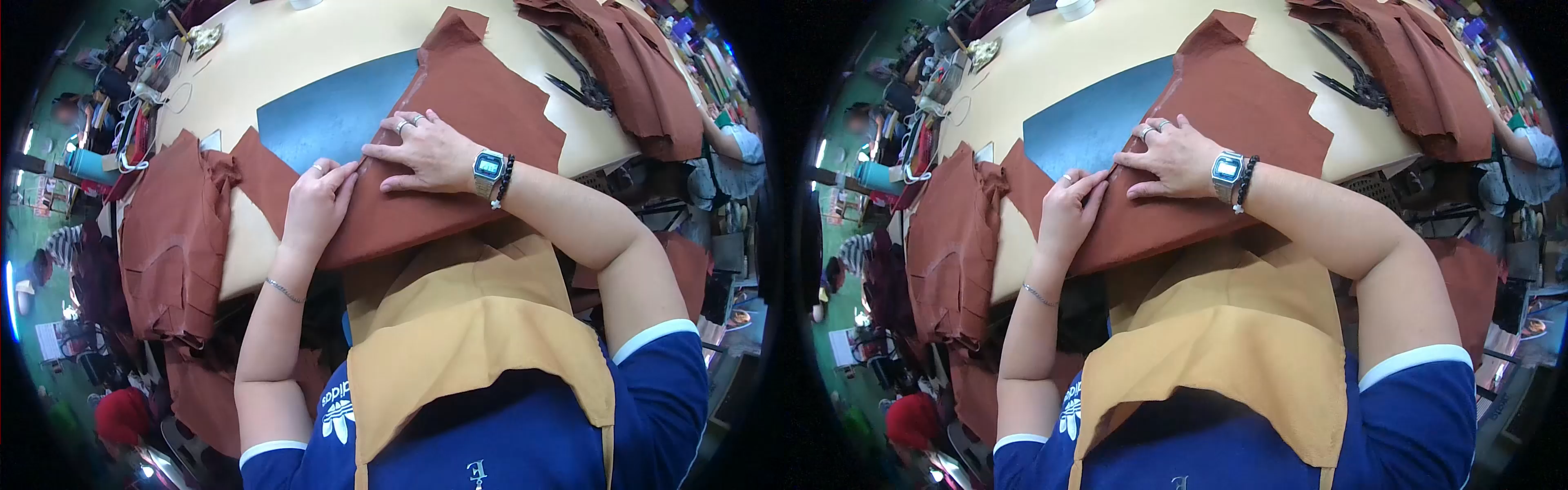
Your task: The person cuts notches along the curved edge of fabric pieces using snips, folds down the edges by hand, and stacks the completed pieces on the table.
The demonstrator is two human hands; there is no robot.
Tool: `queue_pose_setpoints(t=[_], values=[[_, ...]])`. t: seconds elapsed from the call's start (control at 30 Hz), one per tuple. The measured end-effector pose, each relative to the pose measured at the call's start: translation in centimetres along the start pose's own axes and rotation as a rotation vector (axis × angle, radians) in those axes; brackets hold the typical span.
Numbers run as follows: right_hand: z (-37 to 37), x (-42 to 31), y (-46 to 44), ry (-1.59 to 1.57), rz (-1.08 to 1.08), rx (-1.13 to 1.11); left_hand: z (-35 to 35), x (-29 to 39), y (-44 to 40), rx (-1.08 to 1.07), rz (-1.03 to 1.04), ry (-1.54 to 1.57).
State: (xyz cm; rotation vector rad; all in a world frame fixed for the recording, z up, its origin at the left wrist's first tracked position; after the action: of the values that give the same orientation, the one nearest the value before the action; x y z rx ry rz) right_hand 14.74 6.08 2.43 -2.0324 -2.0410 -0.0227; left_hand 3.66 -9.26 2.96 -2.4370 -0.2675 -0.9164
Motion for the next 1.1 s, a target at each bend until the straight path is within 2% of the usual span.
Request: queue_pose_setpoints(t=[0.2, 0.3, 0.4, 0.5, 0.6, 0.7, 0.9, 1.1], values=[[-0.4, -1.4, -0.5, 0.058, -0.121, 0.016, -0.1, 0.0, 0.3, -0.063, -0.013, -0.089], [-1.0, -1.9, -0.4, -0.086, -0.041, -0.115, -0.7, -0.1, 0.2, -0.142, -0.108, -0.142], [-0.8, -2.6, -0.1, 0.047, -0.038, 0.037, -1.4, -0.2, 0.2, -0.185, -0.111, -0.177], [-0.6, -3.3, -0.7, -0.088, -0.091, 0.013, -1.6, 0.2, 0.5, -0.208, -0.036, -0.266], [-1.8, -3.9, -0.3, -0.143, -0.025, -0.071, -2.0, -0.4, 0.6, -0.24, -0.066, -0.272], [-1.5, -4.2, -0.2, -0.031, -0.05, 0.06, -3.0, -1.1, 0.6, -0.238, -0.157, -0.198], [-1.0, -4.7, -0.6, -0.161, -0.055, -0.018, -4.2, -1.9, 1.2, -0.294, -0.043, -0.266], [-1.8, -5.0, -0.8, -0.153, -0.069, -0.028, -5.2, -2.9, 1.2, -0.341, 0.072, -0.279]])
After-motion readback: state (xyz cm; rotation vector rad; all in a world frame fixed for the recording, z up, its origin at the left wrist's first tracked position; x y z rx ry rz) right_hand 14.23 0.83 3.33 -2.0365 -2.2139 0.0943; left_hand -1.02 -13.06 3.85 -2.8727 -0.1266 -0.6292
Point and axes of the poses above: each hand's wrist, its own y-axis away from the middle knuckle, its own z-axis out of the palm, x = y × z, the point moved 4 cm from there along -y, towards the middle knuckle, and after that the axes turned 15 degrees about y, right-handed, at the moved point
